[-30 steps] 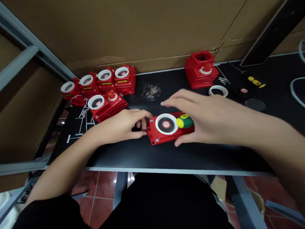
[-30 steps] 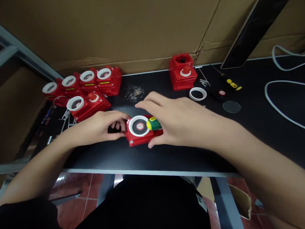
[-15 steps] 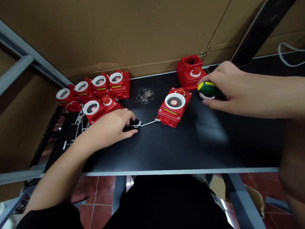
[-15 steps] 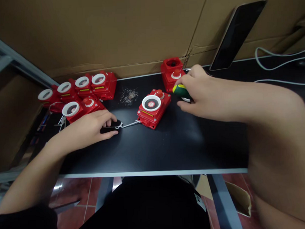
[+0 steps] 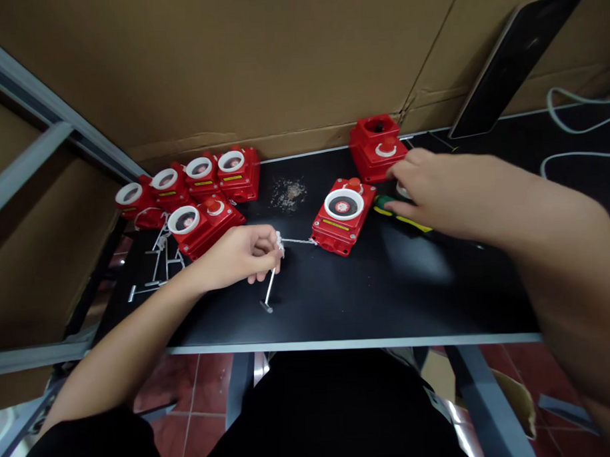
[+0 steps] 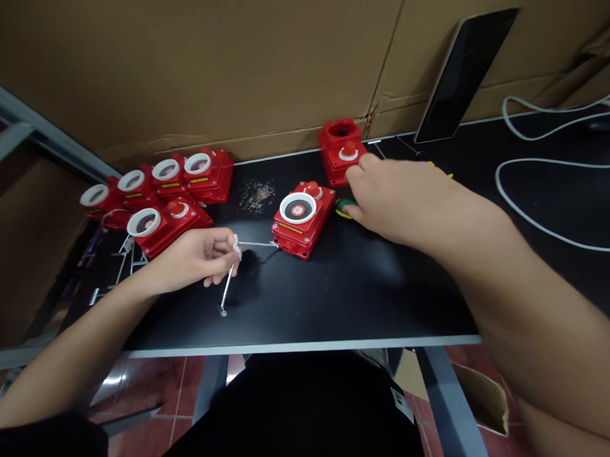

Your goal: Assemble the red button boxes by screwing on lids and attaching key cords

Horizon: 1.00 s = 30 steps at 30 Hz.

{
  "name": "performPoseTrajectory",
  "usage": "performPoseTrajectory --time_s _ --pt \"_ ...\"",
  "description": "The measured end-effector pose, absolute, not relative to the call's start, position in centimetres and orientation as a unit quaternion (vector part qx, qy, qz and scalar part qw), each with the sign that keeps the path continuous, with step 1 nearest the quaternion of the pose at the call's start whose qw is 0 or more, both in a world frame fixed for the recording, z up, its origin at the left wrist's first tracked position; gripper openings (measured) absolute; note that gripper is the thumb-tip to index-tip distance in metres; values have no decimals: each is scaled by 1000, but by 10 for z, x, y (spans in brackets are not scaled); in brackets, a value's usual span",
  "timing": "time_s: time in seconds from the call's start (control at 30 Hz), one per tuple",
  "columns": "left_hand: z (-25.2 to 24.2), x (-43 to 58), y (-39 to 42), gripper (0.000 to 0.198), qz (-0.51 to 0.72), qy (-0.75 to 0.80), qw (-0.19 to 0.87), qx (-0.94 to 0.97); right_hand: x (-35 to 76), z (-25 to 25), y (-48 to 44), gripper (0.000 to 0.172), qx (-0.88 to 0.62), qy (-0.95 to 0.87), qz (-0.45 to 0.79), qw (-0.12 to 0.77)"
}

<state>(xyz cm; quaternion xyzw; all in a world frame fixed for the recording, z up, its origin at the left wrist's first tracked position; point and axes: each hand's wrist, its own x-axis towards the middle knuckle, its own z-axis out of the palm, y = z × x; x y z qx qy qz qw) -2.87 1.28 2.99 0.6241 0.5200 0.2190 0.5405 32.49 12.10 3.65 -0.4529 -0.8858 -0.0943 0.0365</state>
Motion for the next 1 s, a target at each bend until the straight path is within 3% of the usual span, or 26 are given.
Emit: performPoseTrajectory --time_s 0.07,0.17,0.27,0.4,0.5,0.57,0.67,0.83,1.0 --pt "26 -24 14 35 262 489 599 578 316 61 105 17 -455 -877 -129 85" --pt "21 -17 13 50 334 450 643 522 296 80 74 26 -371 -908 -43 189" --pt "20 -10 9 55 391 429 666 468 268 74 40 38 -318 -939 74 104" --pt "21 1 -2 48 440 406 681 422 244 43 11 56 -323 -938 126 -18" --pt "19 6 -9 47 444 408 678 420 246 19 18 37 -311 -932 185 36" --pt "16 6 -9 47 438 412 668 438 254 8 32 29 -270 -924 250 103" --pt "11 1 -4 42 408 427 613 524 267 4 54 37 -178 -912 345 136" --pt "17 -7 1 30 389 453 367 713 281 16 66 42 -131 -867 463 132" --pt "24 -4 -6 13 330 428 438 718 282 18 63 39 -117 -854 490 133"
